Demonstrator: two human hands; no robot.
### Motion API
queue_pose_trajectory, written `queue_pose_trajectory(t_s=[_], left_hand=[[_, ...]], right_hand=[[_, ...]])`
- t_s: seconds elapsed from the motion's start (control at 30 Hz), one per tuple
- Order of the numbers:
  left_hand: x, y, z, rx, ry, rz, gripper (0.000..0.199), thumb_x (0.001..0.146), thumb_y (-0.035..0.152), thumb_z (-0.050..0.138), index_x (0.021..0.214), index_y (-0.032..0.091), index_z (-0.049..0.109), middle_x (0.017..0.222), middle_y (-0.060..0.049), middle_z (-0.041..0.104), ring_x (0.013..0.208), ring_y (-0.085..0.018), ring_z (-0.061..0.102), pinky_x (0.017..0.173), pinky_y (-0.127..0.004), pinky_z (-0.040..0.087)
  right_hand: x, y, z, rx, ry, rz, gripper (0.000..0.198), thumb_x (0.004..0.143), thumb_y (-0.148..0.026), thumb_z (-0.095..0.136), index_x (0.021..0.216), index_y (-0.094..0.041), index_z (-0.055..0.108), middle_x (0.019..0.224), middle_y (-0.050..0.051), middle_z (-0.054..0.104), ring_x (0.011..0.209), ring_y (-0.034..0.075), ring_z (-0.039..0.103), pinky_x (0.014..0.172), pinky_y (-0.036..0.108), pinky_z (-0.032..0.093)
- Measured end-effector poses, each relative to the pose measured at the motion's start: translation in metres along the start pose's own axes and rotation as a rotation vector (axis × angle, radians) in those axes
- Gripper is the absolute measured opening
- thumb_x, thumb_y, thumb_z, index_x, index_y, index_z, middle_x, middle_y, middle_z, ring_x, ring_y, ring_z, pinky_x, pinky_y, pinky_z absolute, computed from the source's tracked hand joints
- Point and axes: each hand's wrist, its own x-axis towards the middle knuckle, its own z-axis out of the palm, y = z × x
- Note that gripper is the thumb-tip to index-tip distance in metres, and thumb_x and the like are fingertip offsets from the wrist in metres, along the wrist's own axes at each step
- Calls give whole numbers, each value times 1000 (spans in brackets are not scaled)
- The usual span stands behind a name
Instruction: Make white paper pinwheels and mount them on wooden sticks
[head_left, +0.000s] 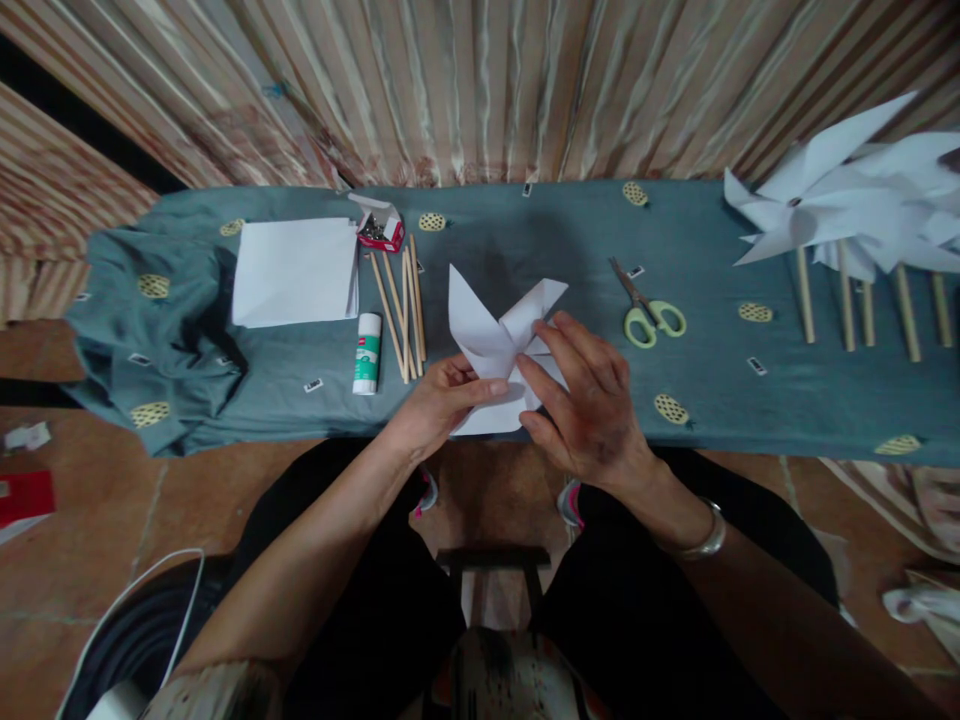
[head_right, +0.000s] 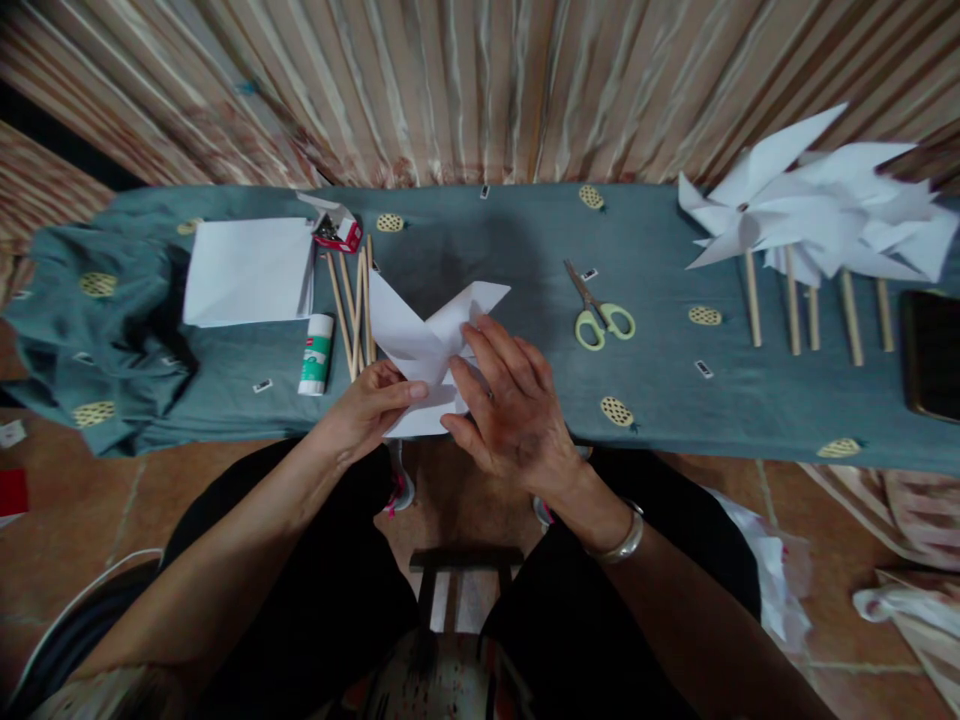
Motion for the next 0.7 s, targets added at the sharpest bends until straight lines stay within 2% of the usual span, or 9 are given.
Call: queue_pose_trajectory(t_s=[0.2,0.4,0.7], left_hand=[[2,-6,5,38,110,30,36,52,22,89,84,15,75,82,-3,75,68,-15,66,67,-27,52],[7,-11,6,17,178,44,33,55,26,88,83,14,76,80,-4,76,62,-14,64,61,-25,50],[8,-10,9,-29,207,-12,35,52,27,89,79,12,74,83,-7,77,65,-16,67,65,-28,51]], right_hand=[[1,-4,2,-47,10,11,42,98,-40,39,132,-20,51,148,14,46,142,29,35,109,48,33],[3,-6,5,-31,6,30,38,96,-34,42,129,-20,53,148,13,46,143,29,33,110,49,32],[6,-7,5,23,61,35,35,96,-32,42,127,-20,53,146,13,47,142,29,35,109,49,36]])
